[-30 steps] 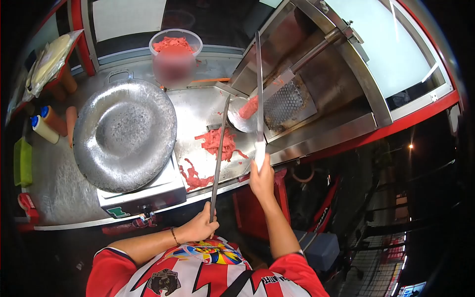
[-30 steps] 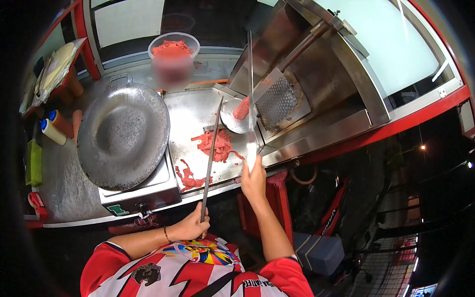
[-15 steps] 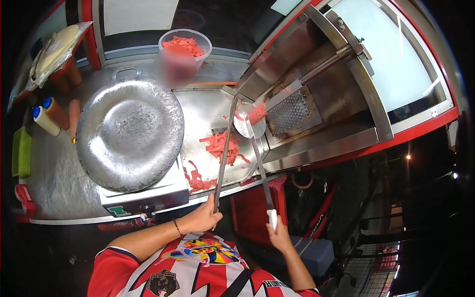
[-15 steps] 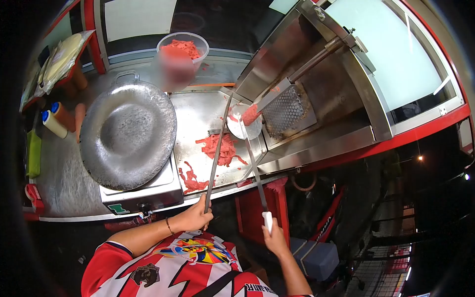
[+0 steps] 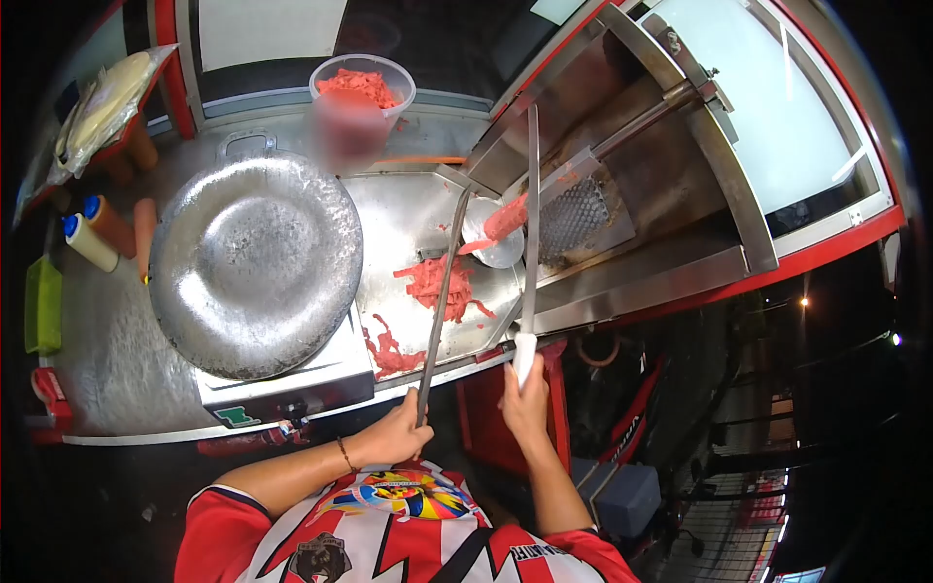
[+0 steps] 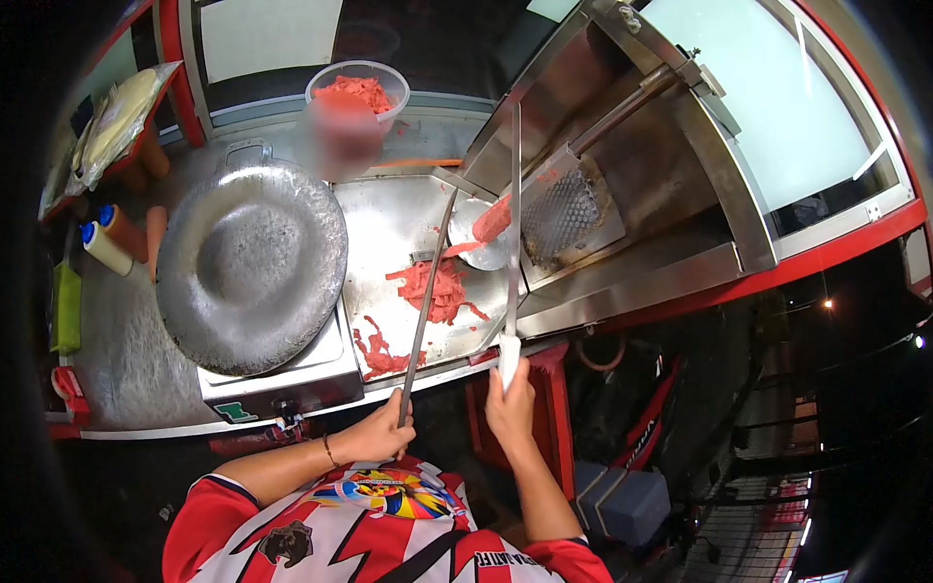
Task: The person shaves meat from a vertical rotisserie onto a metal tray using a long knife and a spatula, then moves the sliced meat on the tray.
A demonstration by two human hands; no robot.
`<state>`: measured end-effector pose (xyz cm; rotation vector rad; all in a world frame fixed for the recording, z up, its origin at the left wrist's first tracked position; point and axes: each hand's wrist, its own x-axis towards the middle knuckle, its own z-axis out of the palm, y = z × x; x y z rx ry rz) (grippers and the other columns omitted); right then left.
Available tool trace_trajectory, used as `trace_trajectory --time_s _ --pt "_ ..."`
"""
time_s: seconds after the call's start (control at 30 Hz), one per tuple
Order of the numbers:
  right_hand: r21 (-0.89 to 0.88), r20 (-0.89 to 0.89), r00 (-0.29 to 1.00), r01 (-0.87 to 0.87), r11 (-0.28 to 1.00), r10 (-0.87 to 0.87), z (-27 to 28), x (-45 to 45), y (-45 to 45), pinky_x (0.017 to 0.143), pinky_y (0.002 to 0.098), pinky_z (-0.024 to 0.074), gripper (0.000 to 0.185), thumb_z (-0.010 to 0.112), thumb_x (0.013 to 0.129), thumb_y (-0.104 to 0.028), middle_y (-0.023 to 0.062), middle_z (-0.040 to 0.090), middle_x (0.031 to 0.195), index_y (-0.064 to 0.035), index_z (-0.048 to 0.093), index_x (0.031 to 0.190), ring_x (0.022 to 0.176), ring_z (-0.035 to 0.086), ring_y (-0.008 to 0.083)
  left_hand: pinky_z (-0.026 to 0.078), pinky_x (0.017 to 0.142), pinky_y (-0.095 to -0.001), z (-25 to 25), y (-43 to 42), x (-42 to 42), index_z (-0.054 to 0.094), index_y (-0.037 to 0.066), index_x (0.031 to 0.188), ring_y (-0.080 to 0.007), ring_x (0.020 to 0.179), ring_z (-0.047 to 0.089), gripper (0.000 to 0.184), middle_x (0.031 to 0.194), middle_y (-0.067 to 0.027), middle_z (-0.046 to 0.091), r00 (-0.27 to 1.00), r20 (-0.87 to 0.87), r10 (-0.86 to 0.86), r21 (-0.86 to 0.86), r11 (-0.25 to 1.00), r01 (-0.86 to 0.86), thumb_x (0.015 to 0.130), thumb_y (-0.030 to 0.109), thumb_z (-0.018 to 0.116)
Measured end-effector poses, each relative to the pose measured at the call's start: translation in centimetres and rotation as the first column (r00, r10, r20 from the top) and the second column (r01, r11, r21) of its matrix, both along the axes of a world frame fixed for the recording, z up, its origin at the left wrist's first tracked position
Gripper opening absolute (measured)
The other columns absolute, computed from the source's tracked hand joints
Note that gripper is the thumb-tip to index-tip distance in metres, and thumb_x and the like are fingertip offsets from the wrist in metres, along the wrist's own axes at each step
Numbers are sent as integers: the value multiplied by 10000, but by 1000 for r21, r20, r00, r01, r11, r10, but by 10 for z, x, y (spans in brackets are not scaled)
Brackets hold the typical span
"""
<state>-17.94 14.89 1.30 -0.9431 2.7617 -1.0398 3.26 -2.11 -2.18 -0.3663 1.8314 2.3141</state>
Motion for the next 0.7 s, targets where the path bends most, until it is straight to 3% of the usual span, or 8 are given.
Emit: trace_trajectory --time_s 0.03,0.17,0.27,0.4,0.5,0.57,0.63,0.7 --pt "-21 165 982 92 996 -87 23 6 -32 759 560 505 334 609 1031 -180 329 675 959 0 480 1281 926 659 558 520 539 -414 2 3 -2 321 -20 1164 -272 574 650 308 709 -152 597 1000 -14 -5 0 1000 5 987 101 541" --pt "-46 -42 999 -5 999 3 19 -29 -90 702 587 484 293 598 1034 -172 318 680 871 14 475 1223 854 677 536 533 562 -424 14 9 0 293 -32 1164 -273 587 654 340 702 -165 599 1000 25 -19 -51 999 20 986 112 544" --pt "-93 1 1000 9 996 -9 20 -31 -101 692 592 482 294 589 1040 -185 309 681 842 21 478 1218 829 677 536 534 567 -424 14 11 -1 285 -52 1174 -277 593 656 361 706 -174 610 999 21 -27 -38 999 28 989 125 539" --pt "-78 200 980 5 997 11 -42 6 -25 733 536 534 378 602 1045 -186 312 694 940 9 479 1345 917 711 509 539 562 -368 15 5 -8 298 -2 1145 -210 610 631 300 826 -119 533 998 54 -25 -29 999 27 982 74 537" --pt "-24 100 993 -58 998 60 -73 15 12 528 433 514 322 595 1044 -142 177 657 765 -16 488 1320 621 671 315 542 558 -366 14 3 -14 297 -1 1138 -209 611 636 291 819 -115 531 998 57 -27 -66 997 31 989 79 533" --pt "-13 194 981 -20 1000 22 -47 7 -2 717 529 544 364 597 1033 -144 303 692 940 6 491 1348 893 712 502 542 555 -364 16 4 -14 295 -1 1134 -210 610 639 286 813 -113 530 997 64 -31 -61 998 35 991 77 531" --pt "-32 91 995 -29 999 32 -17 -13 -34 673 559 504 243 592 1032 -148 304 683 894 11 499 1191 820 681 520 545 563 -374 12 6 -14 280 -37 1154 -231 616 652 330 778 -133 566 997 66 -36 -56 998 40 993 98 535" --pt "-104 -64 996 -75 992 69 10 -31 -66 666 554 492 239 592 1029 -132 301 666 816 17 482 1179 781 673 520 548 591 -400 11 8 -11 261 -118 1221 -274 636 677 459 721 -176 643 998 47 -50 -80 995 54 995 161 547"
